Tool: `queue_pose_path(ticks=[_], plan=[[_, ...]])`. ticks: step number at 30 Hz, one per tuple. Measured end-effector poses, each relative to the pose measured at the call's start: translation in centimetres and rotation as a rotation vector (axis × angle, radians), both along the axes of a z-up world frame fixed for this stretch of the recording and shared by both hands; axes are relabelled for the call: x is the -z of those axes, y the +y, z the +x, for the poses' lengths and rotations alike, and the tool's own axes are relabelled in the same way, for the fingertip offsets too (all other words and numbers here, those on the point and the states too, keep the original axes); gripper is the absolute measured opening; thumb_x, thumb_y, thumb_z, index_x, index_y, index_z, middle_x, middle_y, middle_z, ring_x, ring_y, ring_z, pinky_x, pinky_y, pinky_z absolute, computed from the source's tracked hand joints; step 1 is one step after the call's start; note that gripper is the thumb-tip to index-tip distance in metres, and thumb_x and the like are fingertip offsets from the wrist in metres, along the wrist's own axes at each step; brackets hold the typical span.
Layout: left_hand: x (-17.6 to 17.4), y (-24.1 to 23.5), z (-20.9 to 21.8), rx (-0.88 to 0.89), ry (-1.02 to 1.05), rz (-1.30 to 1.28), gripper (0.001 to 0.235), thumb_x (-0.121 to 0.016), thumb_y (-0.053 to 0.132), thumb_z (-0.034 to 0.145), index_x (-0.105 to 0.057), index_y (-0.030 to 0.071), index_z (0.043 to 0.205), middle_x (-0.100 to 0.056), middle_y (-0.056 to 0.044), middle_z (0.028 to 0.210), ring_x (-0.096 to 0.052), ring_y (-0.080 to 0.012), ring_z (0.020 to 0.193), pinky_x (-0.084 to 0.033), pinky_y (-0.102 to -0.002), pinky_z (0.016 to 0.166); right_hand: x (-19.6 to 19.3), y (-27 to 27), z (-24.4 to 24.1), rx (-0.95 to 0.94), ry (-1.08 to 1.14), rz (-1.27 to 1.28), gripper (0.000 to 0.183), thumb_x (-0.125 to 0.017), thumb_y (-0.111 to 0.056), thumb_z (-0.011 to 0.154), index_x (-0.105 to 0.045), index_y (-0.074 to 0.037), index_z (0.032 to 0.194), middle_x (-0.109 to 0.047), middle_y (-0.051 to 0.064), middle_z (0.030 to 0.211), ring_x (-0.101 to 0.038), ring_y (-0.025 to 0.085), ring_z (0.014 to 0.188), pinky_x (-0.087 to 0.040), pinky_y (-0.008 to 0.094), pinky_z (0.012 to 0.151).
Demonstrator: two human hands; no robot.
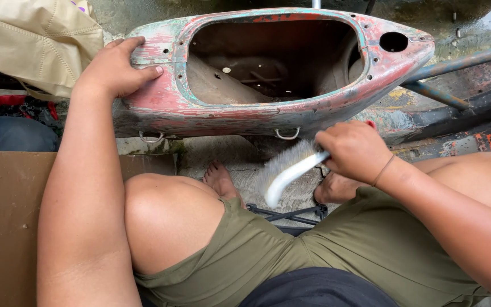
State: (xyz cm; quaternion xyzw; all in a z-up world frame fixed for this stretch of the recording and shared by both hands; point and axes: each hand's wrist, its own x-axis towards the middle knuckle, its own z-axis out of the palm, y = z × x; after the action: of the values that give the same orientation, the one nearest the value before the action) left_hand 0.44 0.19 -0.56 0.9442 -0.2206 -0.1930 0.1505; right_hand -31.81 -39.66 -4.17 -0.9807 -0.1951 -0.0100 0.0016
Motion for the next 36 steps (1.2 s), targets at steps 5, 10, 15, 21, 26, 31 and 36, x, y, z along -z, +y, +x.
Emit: queue_pose_path(ticks=[5,10,15,21,26,31,36], plan=[[-0.3,-0.2,-0.4,-0.005,0.005,0.002,0.087,-0.069,0.050,0.086,-0.043,0.007,0.157,-0.042,-0.031,0.154,-0.039,-0.0427,0.143,-0.028,-0.045,0.117,0.2,-0.7,0.0,0.259,-0.001,-0.078,0.015,-0.065,-0.027,0.073,-0.055,-0.018,0.078,-0.061,0.003,0.067,-0.062,0.034,0.060,-0.049,0.049,0.052],[-0.3,-0.1,-0.2,-0.001,0.004,0.003,0.087,-0.068,0.050,0.086,-0.043,0.006,0.157,-0.042,-0.030,0.155,-0.038,-0.0423,0.143,-0.028,-0.046,0.117,1.0,-2.4,0.5,0.333,0.035,0.012,0.016,-0.064,-0.018,0.064,-0.053,-0.014,0.073,-0.061,0.008,0.067,-0.060,0.042,0.064,-0.049,0.053,0.061],[-0.6,-0.3,-0.4,-0.020,0.009,0.007,0.087,-0.069,0.050,0.085,-0.043,0.008,0.158,-0.042,-0.031,0.154,-0.039,-0.0420,0.143,-0.028,-0.046,0.117,1.4,-2.8,0.6,0.514,0.302,-0.197,0.019,-0.062,-0.029,0.073,-0.059,-0.014,0.084,-0.070,0.009,0.075,-0.068,0.040,0.071,-0.050,0.050,0.058],[-0.9,-0.4,-0.5,-0.023,0.024,0.013,0.087,-0.067,0.050,0.086,-0.042,0.008,0.158,-0.040,-0.030,0.156,-0.037,-0.0416,0.144,-0.028,-0.046,0.117,0.0,-0.5,-0.2,-0.076,-0.112,0.047,0.019,-0.065,-0.016,0.062,-0.051,-0.018,0.075,-0.052,-0.001,0.068,-0.055,0.028,0.066,-0.040,0.040,0.071],[-1.2,-0.6,-0.7,-0.035,0.030,0.023,0.087,-0.068,0.050,0.086,-0.042,0.010,0.158,-0.041,-0.029,0.155,-0.037,-0.0408,0.144,-0.028,-0.046,0.117,0.9,-1.8,0.6,0.485,0.283,-0.134,0.019,-0.065,-0.033,0.074,-0.060,-0.017,0.083,-0.069,0.008,0.072,-0.067,0.039,0.069,-0.052,0.051,0.056],[-1.0,-0.5,-0.4,-0.034,0.030,0.032,0.088,-0.069,0.051,0.085,-0.043,0.009,0.158,-0.043,-0.030,0.154,-0.039,-0.0426,0.142,-0.029,-0.046,0.116,-1.2,-0.7,0.9,0.665,0.545,-0.105,0.021,-0.060,-0.034,0.081,-0.061,-0.013,0.085,-0.070,0.015,0.080,-0.065,0.042,0.077,-0.052,0.052,0.059],[-0.8,-0.5,-0.3,-0.023,0.016,0.033,0.088,-0.068,0.051,0.086,-0.043,0.008,0.158,-0.043,-0.032,0.153,-0.039,-0.0433,0.142,-0.029,-0.046,0.116,-0.8,-0.9,0.7,0.649,0.519,-0.104,0.024,-0.061,-0.036,0.080,-0.062,-0.014,0.089,-0.071,0.016,0.085,-0.066,0.045,0.081,-0.053,0.054,0.062]])
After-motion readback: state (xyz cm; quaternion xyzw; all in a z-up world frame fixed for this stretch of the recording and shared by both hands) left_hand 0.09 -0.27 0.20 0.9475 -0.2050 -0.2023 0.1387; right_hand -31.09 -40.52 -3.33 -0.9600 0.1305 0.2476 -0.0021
